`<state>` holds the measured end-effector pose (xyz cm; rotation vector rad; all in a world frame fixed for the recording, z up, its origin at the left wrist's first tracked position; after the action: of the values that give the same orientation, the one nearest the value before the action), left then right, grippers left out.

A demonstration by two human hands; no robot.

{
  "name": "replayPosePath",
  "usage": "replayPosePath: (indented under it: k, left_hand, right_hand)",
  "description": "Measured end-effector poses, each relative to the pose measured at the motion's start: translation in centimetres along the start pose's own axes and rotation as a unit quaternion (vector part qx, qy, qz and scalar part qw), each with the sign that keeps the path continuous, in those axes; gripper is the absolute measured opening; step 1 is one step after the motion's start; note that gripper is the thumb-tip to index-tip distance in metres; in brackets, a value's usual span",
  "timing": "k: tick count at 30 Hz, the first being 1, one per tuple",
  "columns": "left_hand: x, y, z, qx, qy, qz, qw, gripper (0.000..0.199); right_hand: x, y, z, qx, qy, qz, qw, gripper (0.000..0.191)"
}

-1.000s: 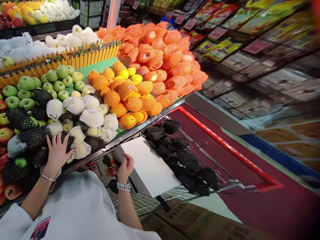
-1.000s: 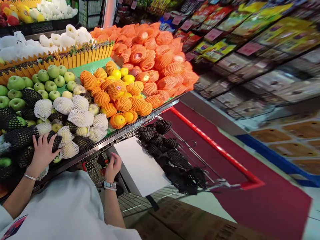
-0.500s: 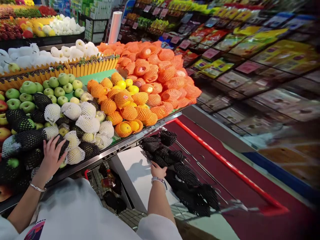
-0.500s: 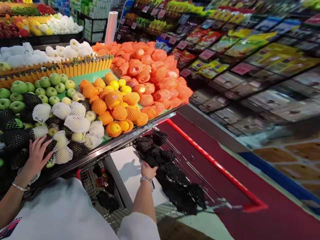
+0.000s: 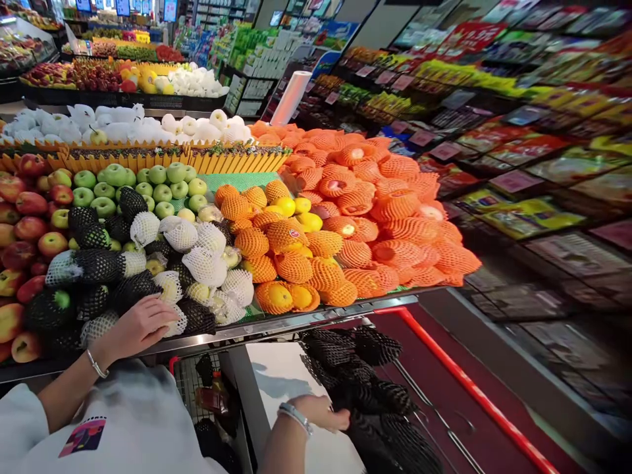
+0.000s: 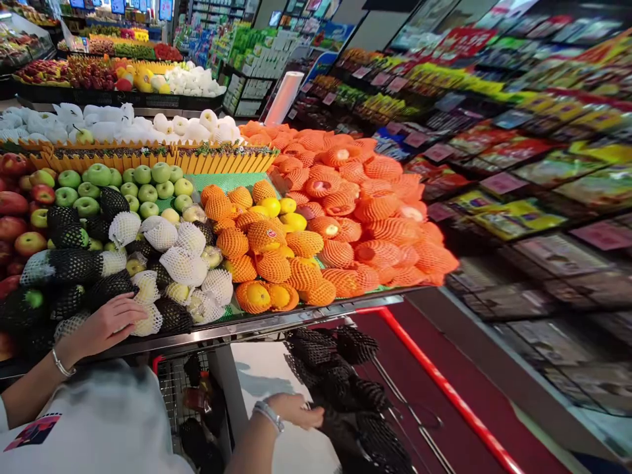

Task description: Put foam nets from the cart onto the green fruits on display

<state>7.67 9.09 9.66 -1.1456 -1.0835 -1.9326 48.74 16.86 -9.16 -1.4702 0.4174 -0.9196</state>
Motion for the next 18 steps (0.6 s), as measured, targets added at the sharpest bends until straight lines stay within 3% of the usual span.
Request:
replayPosePath:
  k: [2,4,8,12,15,18]
  left_hand:
    - [-0.2,0.6,0.1,-0.014,0.006,-0.043,0.999,0.025]
    - [-0.3,1.1,0.3,-0.009,0.02,-0.081,0.996,0.025]
    - [-0.2,1.4,0.1,0.056,0.076,-0.158,0.983,0.035]
    - [0.4,0.7,-1.0,0.11,0.118,-0.221,0.962,0.061]
    - [0.6,-0.2,-2.2,0.175,0.098,-0.27,0.942,0.061]
    - [0.4,-0.8,-3.2,0.242,0.07,-0.281,0.926,0.043]
  right_hand:
    - [-1.4,-1.7,-2.1,-0.006,0.084,0.024,0.996,0.062]
    - [-2.8,-4.2,-5.5,0.014,0.086,0.06,0.994,0.064]
    - [-4.3,-9.9,-14.4,0.104,-0.09,0.2,0.97,0.043]
    - [-4.0,-12.8,-21.4,0.152,-0.298,0.309,0.89,0.028]
    - [-3.9,-13.7,-23.5,0.147,-0.41,0.356,0.827,0.031]
    - [-4.3,-14.8,-23.7,0.134,-0.454,0.363,0.803,0.032]
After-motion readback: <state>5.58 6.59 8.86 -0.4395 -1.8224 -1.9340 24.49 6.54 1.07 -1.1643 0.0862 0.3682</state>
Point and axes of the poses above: each hand's wrist, its own z-axis towards the middle knuckle, its own x-axis out of the back of the hand, y = z × x, the point moved 1 cm from there along z, towards the middle knuckle, and after that the axes turned 12 degrees about z, right-handed, at the moved point
